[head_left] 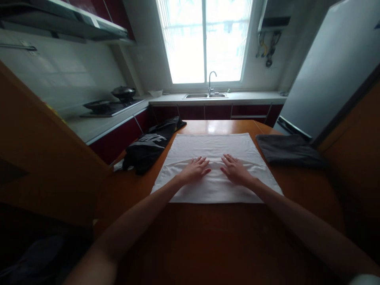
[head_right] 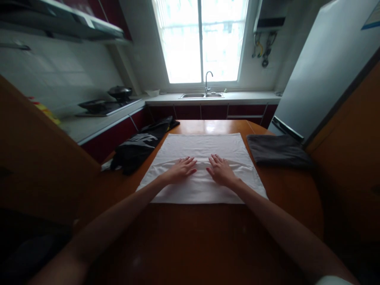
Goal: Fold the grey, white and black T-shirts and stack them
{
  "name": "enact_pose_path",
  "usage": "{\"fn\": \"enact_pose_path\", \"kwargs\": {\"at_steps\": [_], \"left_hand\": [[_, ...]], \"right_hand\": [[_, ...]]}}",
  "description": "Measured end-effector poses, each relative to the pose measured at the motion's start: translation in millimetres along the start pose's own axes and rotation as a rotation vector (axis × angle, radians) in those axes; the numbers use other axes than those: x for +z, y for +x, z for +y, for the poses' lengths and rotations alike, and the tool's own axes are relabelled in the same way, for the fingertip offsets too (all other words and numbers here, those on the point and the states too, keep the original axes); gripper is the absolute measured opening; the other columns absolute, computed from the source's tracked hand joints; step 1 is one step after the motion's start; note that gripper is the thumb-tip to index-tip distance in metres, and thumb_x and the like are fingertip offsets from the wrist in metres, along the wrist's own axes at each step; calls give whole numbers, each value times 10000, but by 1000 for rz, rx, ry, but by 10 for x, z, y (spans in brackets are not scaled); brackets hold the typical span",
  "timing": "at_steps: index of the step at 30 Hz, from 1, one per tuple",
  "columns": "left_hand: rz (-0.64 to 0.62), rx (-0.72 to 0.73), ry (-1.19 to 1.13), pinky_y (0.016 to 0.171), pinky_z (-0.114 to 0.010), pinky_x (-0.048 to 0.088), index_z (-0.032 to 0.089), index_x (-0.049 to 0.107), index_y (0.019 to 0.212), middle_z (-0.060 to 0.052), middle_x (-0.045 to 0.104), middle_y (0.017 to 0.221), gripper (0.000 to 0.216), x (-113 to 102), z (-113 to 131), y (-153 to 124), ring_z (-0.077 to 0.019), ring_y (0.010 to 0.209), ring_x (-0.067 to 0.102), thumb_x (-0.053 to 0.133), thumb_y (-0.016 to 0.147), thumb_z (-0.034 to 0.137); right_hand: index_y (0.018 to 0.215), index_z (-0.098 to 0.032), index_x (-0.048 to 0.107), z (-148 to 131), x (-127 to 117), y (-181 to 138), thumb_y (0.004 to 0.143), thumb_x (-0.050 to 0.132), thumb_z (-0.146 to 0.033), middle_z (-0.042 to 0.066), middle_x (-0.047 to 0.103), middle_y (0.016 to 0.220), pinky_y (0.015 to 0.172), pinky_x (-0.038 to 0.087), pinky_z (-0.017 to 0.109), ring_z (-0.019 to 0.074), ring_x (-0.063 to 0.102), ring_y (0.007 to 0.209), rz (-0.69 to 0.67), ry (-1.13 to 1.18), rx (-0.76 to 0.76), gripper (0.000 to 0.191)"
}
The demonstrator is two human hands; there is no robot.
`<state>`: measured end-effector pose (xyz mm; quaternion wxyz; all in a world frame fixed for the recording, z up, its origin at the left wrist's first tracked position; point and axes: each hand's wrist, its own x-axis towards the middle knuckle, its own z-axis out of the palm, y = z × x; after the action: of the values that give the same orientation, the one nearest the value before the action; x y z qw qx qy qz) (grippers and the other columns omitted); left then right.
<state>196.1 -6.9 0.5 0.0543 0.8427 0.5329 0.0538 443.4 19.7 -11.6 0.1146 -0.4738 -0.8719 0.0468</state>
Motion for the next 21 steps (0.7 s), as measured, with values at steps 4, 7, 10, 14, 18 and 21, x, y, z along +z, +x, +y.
{"fn": "enact_pose_path", "kwargs": {"at_steps": [4,7,10,14,18,21], "left_hand": [[-22,-66,29,1223,-590,171,206,333,1585,-148,226,1668,640,168,-4,80,-338,1551,159,302,1051,559],[14,-50,30,1228,-592,143,223,313,1595,-130,203,1677,656,205,-25,74,-323,1558,132,286,1046,581],[24,-6,21,1224,-608,134,276,310,1596,-93,192,1685,648,223,28,74,-317,1562,116,286,1038,604],[4,44,36,1223,-618,83,303,275,1607,-101,187,1683,691,270,109,65,-340,1560,109,316,1013,652],[6,34,44,1226,-592,86,322,269,1607,-92,194,1684,690,276,127,46,-334,1559,122,317,1008,660],[2,24,47,1226,-583,95,316,288,1602,-90,195,1684,690,258,130,45,-335,1558,129,319,1006,661]], "right_hand": [[1592,-120,313,-50,190,37,1030,323,-539,160,192,1676,1240,127,504,281,142,1559,-113,-9,63,700],[1598,-142,303,-34,196,9,1031,305,-553,150,157,1685,1242,89,510,271,104,1565,-89,-12,66,700],[1601,-157,294,-40,183,-5,1033,306,-540,136,125,1692,1236,77,545,274,82,1568,-48,4,22,685],[1599,-163,303,-58,212,2,1027,324,-547,137,180,1683,1238,91,532,269,116,1564,-104,41,-25,690],[1606,-160,284,-65,223,11,1031,293,-565,133,177,1684,1243,80,516,262,116,1564,-104,49,-25,703],[1605,-133,276,-7,190,-13,1029,251,-598,144,167,1683,1243,86,522,266,114,1564,-99,43,8,740]]}}
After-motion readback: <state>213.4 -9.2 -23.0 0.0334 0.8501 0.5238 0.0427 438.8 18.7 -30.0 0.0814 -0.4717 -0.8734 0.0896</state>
